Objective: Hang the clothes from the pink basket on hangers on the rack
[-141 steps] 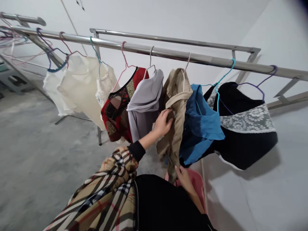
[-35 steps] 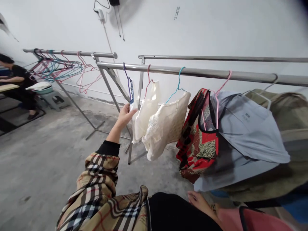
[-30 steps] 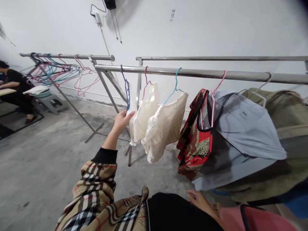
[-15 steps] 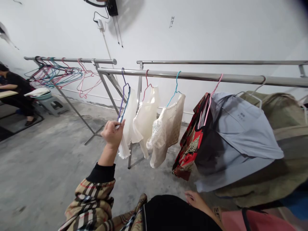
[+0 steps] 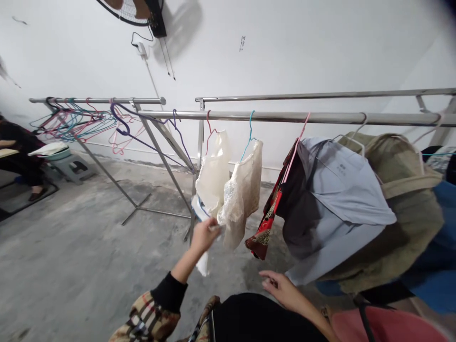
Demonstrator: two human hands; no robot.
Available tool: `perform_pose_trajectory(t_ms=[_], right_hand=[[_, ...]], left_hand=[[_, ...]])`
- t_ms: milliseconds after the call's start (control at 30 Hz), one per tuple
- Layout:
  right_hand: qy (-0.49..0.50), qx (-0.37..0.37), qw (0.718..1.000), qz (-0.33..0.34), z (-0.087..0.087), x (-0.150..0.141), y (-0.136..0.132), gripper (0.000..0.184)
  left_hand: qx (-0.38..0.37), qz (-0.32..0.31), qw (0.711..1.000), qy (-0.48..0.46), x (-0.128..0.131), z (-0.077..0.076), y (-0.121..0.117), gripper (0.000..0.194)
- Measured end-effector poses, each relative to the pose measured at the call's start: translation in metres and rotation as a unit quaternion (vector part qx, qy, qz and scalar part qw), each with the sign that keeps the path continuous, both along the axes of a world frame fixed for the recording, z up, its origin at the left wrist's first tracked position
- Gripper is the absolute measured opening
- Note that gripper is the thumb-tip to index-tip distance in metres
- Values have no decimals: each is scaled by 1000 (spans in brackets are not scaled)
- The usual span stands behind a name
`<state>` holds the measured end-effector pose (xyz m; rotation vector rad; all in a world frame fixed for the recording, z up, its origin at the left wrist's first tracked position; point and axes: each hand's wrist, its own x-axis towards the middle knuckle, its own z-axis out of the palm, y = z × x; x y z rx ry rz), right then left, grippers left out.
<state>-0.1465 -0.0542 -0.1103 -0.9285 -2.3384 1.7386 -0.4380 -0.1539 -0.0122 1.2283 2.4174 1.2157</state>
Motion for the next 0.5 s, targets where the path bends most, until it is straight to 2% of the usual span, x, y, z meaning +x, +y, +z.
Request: perform_pose_trajectory(t_ms=[67, 133, 200, 267, 300, 367, 500], right_hand=[[28, 18, 999, 15, 12, -11, -5, 60], [69, 44, 996, 21, 19, -22, -10, 69], [101, 46, 993, 31, 23, -29, -15, 64], [100, 13, 994, 40, 27, -31, -19, 47], [92, -5, 995, 39, 28, -30, -20, 40], [79, -23, 996, 32, 31, -25, -21, 34], [57, -1, 998, 7, 35, -11, -16, 28]], left_hand=[[-41, -114, 991, -61, 44, -19, 6, 5], [-46, -234, 962, -132, 83, -30, 10, 9], [-41, -293, 933, -204, 110, -30, 12, 17], [-47, -336, 907, -250, 123, -22, 11, 27], [-46, -349, 899, -259, 125, -16, 10, 31], [-12, -330, 910, -251, 125, -4, 7, 35], [93, -214, 951, -204, 110, 11, 1, 33]])
